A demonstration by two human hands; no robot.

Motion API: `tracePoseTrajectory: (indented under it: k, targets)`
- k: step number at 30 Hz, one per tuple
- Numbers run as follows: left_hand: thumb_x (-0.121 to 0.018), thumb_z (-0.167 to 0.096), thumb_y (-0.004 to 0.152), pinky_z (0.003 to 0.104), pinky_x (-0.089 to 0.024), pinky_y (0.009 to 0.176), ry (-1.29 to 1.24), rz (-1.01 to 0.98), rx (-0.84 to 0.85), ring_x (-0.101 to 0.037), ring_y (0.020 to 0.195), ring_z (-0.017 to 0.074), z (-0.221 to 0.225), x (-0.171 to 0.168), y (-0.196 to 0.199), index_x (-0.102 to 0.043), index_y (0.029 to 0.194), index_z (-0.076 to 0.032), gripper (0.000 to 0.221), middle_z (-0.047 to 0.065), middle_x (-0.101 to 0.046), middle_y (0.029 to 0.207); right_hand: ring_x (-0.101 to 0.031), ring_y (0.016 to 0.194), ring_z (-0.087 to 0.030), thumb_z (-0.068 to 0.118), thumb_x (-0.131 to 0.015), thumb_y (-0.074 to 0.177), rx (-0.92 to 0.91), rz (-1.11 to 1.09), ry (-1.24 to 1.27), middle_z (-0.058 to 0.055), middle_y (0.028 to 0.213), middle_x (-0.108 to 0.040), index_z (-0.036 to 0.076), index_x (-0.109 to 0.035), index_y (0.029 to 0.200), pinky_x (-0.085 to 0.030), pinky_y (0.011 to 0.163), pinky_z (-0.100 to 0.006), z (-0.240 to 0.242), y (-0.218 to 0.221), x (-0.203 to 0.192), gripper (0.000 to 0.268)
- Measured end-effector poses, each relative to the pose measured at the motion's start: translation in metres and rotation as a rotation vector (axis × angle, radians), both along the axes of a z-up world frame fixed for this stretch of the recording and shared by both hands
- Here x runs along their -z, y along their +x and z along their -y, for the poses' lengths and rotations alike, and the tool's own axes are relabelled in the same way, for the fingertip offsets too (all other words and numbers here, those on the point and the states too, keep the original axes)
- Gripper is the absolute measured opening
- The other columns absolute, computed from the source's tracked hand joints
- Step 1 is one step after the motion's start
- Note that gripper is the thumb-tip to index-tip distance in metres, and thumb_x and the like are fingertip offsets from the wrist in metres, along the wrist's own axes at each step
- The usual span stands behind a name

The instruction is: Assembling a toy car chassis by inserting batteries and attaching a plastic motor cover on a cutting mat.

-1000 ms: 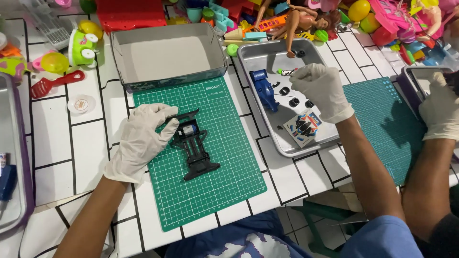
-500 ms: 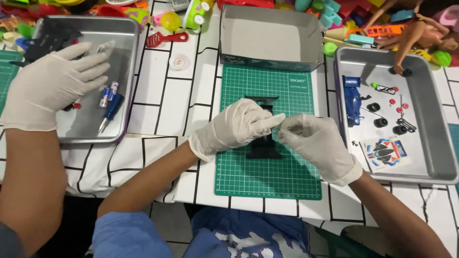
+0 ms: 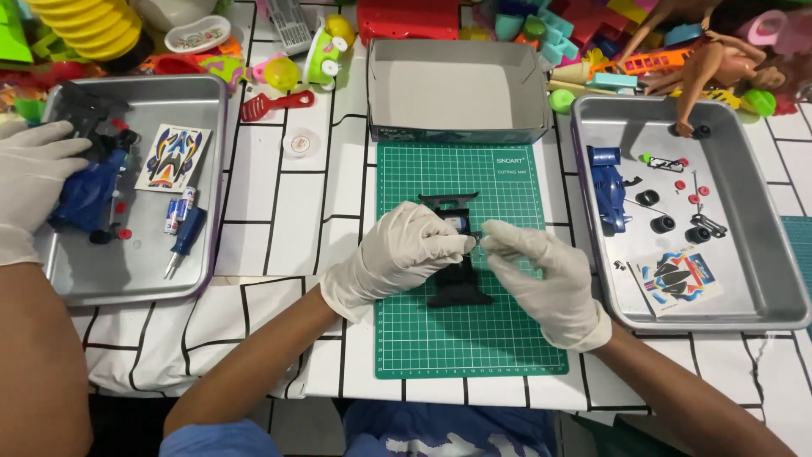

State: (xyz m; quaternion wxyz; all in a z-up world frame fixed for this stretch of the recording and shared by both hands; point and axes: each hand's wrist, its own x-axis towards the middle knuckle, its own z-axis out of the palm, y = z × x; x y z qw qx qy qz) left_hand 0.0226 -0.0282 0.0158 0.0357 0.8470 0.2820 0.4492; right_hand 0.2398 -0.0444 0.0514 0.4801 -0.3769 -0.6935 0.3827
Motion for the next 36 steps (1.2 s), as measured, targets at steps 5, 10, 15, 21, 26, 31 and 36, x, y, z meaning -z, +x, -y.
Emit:
tracePoseTrajectory:
  k: [5, 10, 15, 21, 26, 31, 36]
  targets:
    - [-0.056, -0.017, 0.103, 0.034, -0.044, 0.047, -0.169, -0.134, 0.052, -0.054, 0.050, 0.0250, 0.004, -0.012, 0.001, -0.059, 0.084, -0.008, 0.021, 0.000, -0.051, 0.059, -0.069, 0.073, -0.013, -0.012, -0.071, 0.082, 0.109, 0.287, 0.600, -0.009, 0.088, -0.074, -0.003, -0.065, 0.134, -0.057, 0.069, -0.022, 0.007, -0.006, 0.020, 0.053]
    - [-0.058, -0.020, 0.100, 0.037, -0.048, 0.053, -0.217, -0.152, 0.006, -0.061, 0.059, 0.0255, 0.012, -0.008, 0.002, -0.063, 0.087, -0.012, 0.016, 0.000, -0.058, 0.064, -0.071, 0.072, -0.019, -0.021, -0.070, 0.077, -0.007, 0.273, 0.523, -0.014, 0.086, -0.077, -0.010, -0.071, 0.116, -0.061, 0.073, -0.027, 0.006, 0.003, 0.028, 0.040]
    - [-0.061, -0.024, 0.111, 0.039, -0.042, 0.061, 0.006, -0.045, 0.037, -0.053, 0.070, 0.0235, 0.016, 0.018, -0.004, -0.040, 0.145, -0.013, 0.042, 0.005, -0.060, 0.089, -0.069, 0.086, -0.012, -0.018, -0.067, 0.089, -0.181, 0.106, 0.353, -0.003, 0.096, -0.070, 0.004, -0.063, 0.128, -0.061, 0.089, -0.023, 0.006, 0.011, 0.044, 0.045]
    - [-0.059, -0.021, 0.115, 0.030, -0.057, 0.074, -0.141, 0.130, 0.148, -0.065, 0.082, 0.0164, 0.024, 0.011, -0.003, -0.021, 0.164, -0.015, 0.062, 0.000, -0.066, 0.105, -0.065, 0.082, -0.006, -0.011, -0.063, 0.093, -0.189, 0.056, 0.203, 0.006, 0.084, -0.065, 0.010, -0.053, 0.145, -0.058, 0.096, -0.027, 0.004, 0.019, 0.069, 0.057]
    - [-0.066, -0.001, 0.109, 0.031, -0.058, 0.079, -0.160, 0.125, 0.170, -0.065, 0.082, 0.0185, 0.027, 0.015, -0.001, -0.020, 0.164, -0.015, 0.073, 0.001, -0.067, 0.097, -0.070, 0.087, -0.007, -0.006, -0.066, 0.092, -0.122, 0.103, 0.224, 0.005, 0.083, -0.068, 0.004, -0.053, 0.145, -0.056, 0.098, -0.025, 0.006, 0.014, 0.065, 0.056]
    - [-0.066, 0.010, 0.104, 0.030, -0.056, 0.074, -0.179, 0.150, 0.195, -0.063, 0.079, 0.0181, 0.026, 0.018, 0.000, -0.021, 0.164, -0.016, 0.080, 0.000, -0.064, 0.093, -0.065, 0.082, -0.006, -0.010, -0.066, 0.089, -0.168, 0.105, 0.274, 0.005, 0.083, -0.063, 0.005, -0.046, 0.152, -0.056, 0.103, -0.028, 0.007, 0.011, 0.054, 0.067]
    - [-0.061, 0.017, 0.100, 0.031, -0.053, 0.072, -0.188, 0.172, 0.222, -0.056, 0.075, 0.0181, 0.026, 0.015, 0.000, -0.021, 0.164, -0.014, 0.082, 0.000, -0.059, 0.089, -0.070, 0.084, -0.009, -0.009, -0.069, 0.089, -0.159, 0.111, 0.277, 0.000, 0.087, -0.071, 0.002, -0.050, 0.147, -0.060, 0.098, -0.024, 0.004, 0.009, 0.049, 0.063]
